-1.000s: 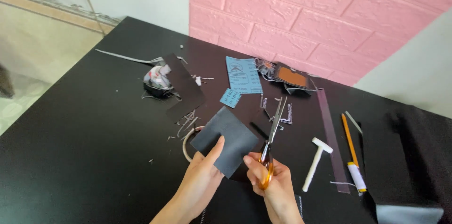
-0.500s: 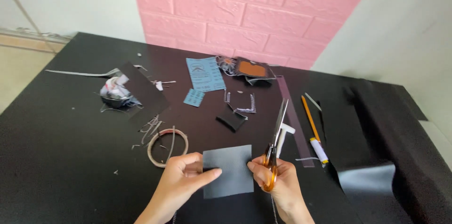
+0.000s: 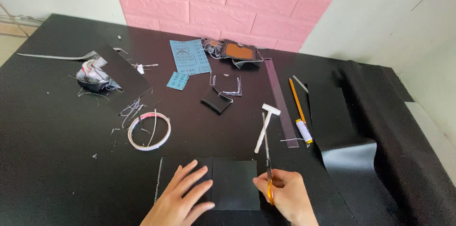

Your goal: Trimming the edges of a small piece of black leather using scissors on a workshop table.

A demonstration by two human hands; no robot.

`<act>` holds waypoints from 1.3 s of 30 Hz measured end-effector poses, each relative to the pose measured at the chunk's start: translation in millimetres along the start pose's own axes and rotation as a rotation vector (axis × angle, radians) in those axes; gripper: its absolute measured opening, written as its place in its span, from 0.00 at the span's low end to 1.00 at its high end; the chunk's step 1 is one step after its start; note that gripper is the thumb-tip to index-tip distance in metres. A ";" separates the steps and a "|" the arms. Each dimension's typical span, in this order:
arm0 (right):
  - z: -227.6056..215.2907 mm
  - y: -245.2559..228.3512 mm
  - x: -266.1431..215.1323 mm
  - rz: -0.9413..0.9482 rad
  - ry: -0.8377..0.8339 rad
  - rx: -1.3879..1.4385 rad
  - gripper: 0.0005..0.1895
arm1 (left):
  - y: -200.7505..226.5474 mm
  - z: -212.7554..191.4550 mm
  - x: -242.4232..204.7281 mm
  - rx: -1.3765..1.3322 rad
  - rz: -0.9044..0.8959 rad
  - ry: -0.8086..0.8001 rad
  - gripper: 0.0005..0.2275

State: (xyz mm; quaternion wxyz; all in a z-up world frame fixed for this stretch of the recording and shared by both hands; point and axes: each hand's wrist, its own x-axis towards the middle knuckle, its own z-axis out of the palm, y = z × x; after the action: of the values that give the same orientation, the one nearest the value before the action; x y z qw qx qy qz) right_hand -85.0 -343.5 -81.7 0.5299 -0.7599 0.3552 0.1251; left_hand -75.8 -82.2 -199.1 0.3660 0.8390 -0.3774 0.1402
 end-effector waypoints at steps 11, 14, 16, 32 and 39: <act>8.4 -6.4 -2.9 -0.041 0.100 -0.241 0.13 | 15.1 -27.5 27.1 0.130 0.167 -0.178 0.20; 4.8 -10.8 -2.2 -0.055 0.139 -0.232 0.16 | 12.2 -28.1 33.0 0.126 0.182 -0.147 0.18; -1.1 -10.0 1.0 -0.011 0.164 -0.209 0.13 | 10.2 -26.1 35.8 0.141 0.205 -0.108 0.18; -25.8 34.4 28.3 -0.152 0.127 0.069 0.12 | 8.3 -21.1 44.7 0.114 0.114 -0.107 0.20; -27.0 40.4 31.6 -0.158 0.116 0.053 0.13 | 13.6 -28.9 54.7 0.076 0.113 -0.066 0.26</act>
State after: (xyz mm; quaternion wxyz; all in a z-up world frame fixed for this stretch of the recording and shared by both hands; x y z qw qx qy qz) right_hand -94.6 -388.0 -117.6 0.5364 -0.7773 0.3275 0.0294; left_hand -47.6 -96.5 -144.1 0.3126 0.8340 -0.4304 0.1471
